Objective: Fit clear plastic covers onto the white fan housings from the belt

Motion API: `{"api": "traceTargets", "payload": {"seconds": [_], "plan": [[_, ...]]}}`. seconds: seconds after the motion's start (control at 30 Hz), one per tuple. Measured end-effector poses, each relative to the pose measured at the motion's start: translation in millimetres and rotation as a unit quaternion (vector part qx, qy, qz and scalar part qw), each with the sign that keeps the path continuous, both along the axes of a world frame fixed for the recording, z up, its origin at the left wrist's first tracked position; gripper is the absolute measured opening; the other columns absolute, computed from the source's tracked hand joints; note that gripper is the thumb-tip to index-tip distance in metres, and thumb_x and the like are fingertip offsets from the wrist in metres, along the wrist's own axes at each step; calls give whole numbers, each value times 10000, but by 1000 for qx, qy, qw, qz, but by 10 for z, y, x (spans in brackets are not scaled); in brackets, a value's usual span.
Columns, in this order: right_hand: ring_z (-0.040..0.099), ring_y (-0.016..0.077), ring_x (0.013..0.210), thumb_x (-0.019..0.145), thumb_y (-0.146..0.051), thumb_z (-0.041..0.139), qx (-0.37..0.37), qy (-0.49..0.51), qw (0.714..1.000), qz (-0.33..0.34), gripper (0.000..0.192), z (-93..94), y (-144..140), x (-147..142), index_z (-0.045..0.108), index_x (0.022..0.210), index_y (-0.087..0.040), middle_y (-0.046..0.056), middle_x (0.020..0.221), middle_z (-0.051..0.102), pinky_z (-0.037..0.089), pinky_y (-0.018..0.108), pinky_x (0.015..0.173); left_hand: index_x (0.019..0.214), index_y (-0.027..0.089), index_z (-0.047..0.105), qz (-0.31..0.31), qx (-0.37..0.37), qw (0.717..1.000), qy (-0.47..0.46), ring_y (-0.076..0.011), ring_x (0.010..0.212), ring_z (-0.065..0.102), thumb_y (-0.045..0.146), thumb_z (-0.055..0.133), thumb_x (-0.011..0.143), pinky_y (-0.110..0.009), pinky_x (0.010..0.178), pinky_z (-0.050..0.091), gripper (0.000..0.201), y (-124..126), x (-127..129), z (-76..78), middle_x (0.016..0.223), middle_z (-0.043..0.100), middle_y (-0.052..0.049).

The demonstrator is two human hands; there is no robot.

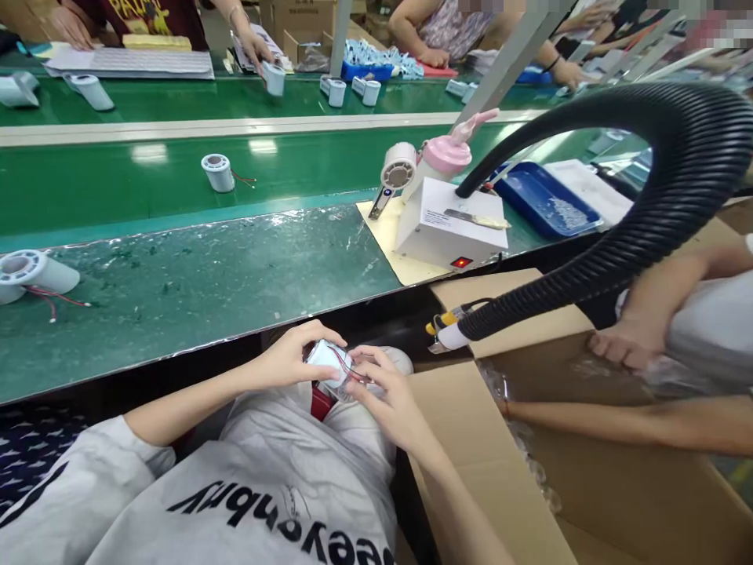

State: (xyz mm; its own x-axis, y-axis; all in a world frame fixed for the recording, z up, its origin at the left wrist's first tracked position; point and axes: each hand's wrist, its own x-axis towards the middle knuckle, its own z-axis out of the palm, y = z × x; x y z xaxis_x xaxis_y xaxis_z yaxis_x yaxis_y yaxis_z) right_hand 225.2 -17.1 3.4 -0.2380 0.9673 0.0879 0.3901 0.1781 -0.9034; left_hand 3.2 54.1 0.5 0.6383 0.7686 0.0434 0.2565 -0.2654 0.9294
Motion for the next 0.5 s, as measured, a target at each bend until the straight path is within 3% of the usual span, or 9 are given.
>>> {"api": "traceTargets", "payload": {"seconds": [0.13, 0.23, 0.3, 0.37, 0.43, 0.5], "plan": [[720, 237, 926, 921, -319, 670, -21, 93, 992, -82, 229, 10, -23, 15, 740, 733, -209, 97, 987, 697, 588, 295, 672, 1205, 245, 754, -46, 39, 998, 14, -251, 1047, 624, 568, 873, 686, -414, 962, 530, 623, -21, 25, -118, 1117, 625, -101], [737, 259, 964, 887, -336, 733, -33, 134, 985, -104, 219, 30, -3, 62, 763, 703, -221, 91, 932, 734, 611, 318, 729, 1276, 274, 717, -69, 29, 997, 17, -324, 1277, 568, 524, 886, 690, -497, 1095, 477, 660, -29, 26, -97, 1381, 570, -153], [749, 262, 977, 899, -379, 743, -43, 156, 982, -93, 272, 27, 13, 103, 768, 676, -227, 93, 949, 767, 623, 351, 806, 1323, 276, 681, -80, -11, 997, 2, -339, 1334, 553, 470, 897, 696, -506, 1122, 460, 691, -38, 28, -53, 1454, 564, -152], [749, 277, 1036, 896, -447, 759, -44, 172, 982, -60, 271, 2, 18, 140, 793, 723, -240, 101, 1052, 787, 624, 394, 881, 1346, 241, 655, -78, -78, 994, -24, -312, 1243, 625, 413, 898, 703, -455, 1047, 521, 709, -55, 32, -17, 1375, 640, -148], [714, 309, 1161, 825, -489, 832, -27, 150, 988, -24, 239, -39, 5, 163, 823, 912, -266, 107, 1221, 760, 598, 456, 982, 1358, 197, 628, -52, -160, 984, -55, -264, 1097, 686, 380, 891, 708, -377, 923, 570, 725, -82, 34, -5, 1280, 688, -144], [660, 323, 1266, 784, -441, 881, 13, 92, 996, -3, 374, -81, -26, 170, 792, 1113, -285, 109, 1341, 709, 548, 499, 1073, 1368, 170, 604, -20, -228, 970, -82, -221, 999, 697, 382, 892, 701, -327, 850, 572, 756, -110, 30, -13, 1242, 695, -142]]}}
